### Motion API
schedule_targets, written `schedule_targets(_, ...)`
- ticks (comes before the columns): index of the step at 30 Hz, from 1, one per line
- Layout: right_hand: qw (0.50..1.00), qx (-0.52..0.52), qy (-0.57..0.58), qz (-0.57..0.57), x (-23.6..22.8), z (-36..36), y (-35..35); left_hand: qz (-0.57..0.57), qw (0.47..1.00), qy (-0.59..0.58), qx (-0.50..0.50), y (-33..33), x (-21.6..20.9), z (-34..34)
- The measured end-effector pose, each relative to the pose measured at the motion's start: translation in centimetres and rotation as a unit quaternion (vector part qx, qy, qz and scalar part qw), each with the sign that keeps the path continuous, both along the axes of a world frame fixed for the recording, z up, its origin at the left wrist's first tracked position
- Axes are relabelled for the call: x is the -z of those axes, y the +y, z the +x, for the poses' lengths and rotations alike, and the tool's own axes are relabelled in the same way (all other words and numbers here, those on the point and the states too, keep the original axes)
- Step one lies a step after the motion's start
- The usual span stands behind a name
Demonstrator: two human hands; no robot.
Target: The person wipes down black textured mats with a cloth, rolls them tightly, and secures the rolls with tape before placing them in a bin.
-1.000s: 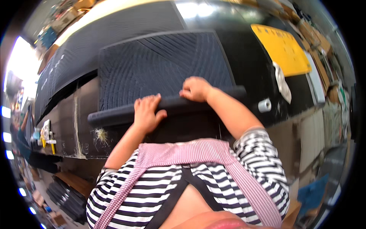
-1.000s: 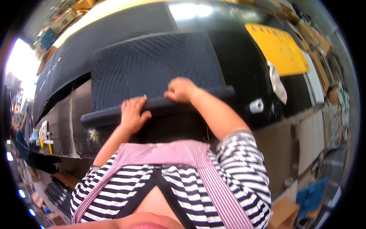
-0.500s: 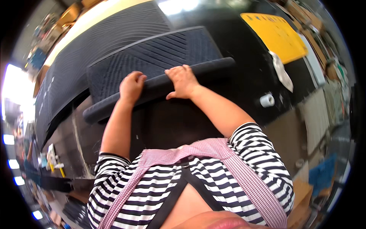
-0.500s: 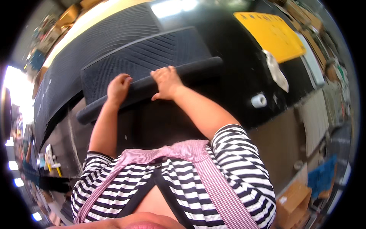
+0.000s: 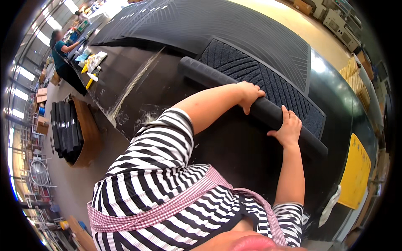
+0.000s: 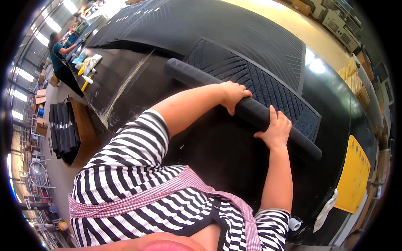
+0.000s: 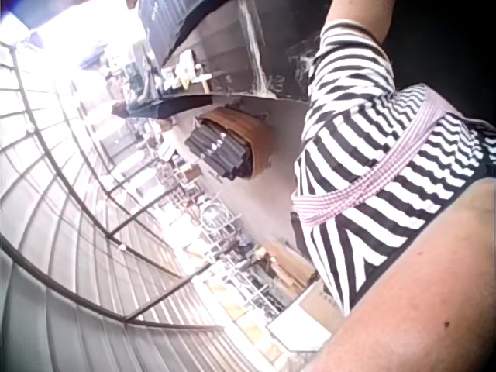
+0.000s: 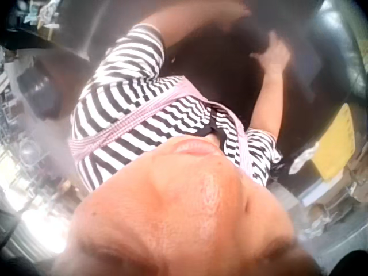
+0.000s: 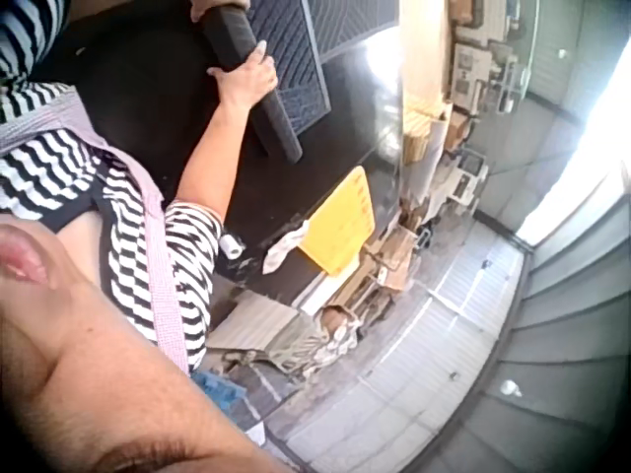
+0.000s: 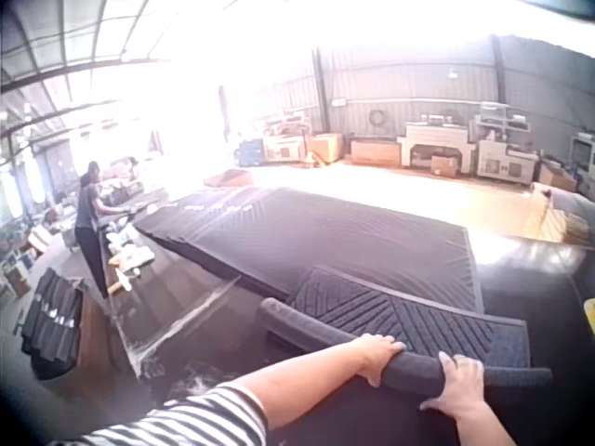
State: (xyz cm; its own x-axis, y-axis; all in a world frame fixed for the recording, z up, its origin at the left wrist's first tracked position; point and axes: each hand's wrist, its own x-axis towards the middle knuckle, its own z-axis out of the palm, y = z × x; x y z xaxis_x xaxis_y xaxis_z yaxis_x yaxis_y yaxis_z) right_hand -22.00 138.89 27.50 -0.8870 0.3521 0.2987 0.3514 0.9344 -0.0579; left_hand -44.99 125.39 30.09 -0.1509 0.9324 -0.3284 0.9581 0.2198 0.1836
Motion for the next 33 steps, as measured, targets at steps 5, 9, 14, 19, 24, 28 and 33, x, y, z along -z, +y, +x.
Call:
schedule_targets(5, 0.994, 0.011, -0.099, -0.034, -0.4, -0.6, 0.2, -0.026, 0.999, -0.018, -0.005, 0.4, -0.8, 0.0)
schedule_targets(9, 0.997, -0.012, -0.074, -0.036, -0.4, 5.3, -4.4, -0.015, 0.999, -0.028, 0.02, -4.6, -0.3, 5.4)
schedule_targets(14, 0.977, -0.114, -0.107, -0.146, -1.6, 15.5, -16.5, -0.105, 0.985, -0.133, 0.018, -18.8, -0.6, 15.5)
schedule_targets(19, 0.958, -0.052, -0.162, -0.231, -3.2, 18.2, -19.3, 0.064, 0.972, -0.225, -0.025, -25.6, -2.3, 14.8)
schedule_targets(24, 0.952, 0.016, -0.151, -0.266, -3.0, 22.6, -15.2, 0.085, 0.905, 0.214, -0.358, -38.2, -0.5, 4.8)
schedule_targets(28, 0.969, 0.155, -0.081, -0.172, 1.2, 34.8, -8.9, 0.21, 0.821, -0.035, -0.529, -41.1, 2.3, 3.6)
schedule_targets(33, 0.802, 0.355, 0.16, -0.453, 4.6, 42.6, -7.1, 0.157, 0.814, -0.07, -0.555, -42.8, 4.4, 0.6)
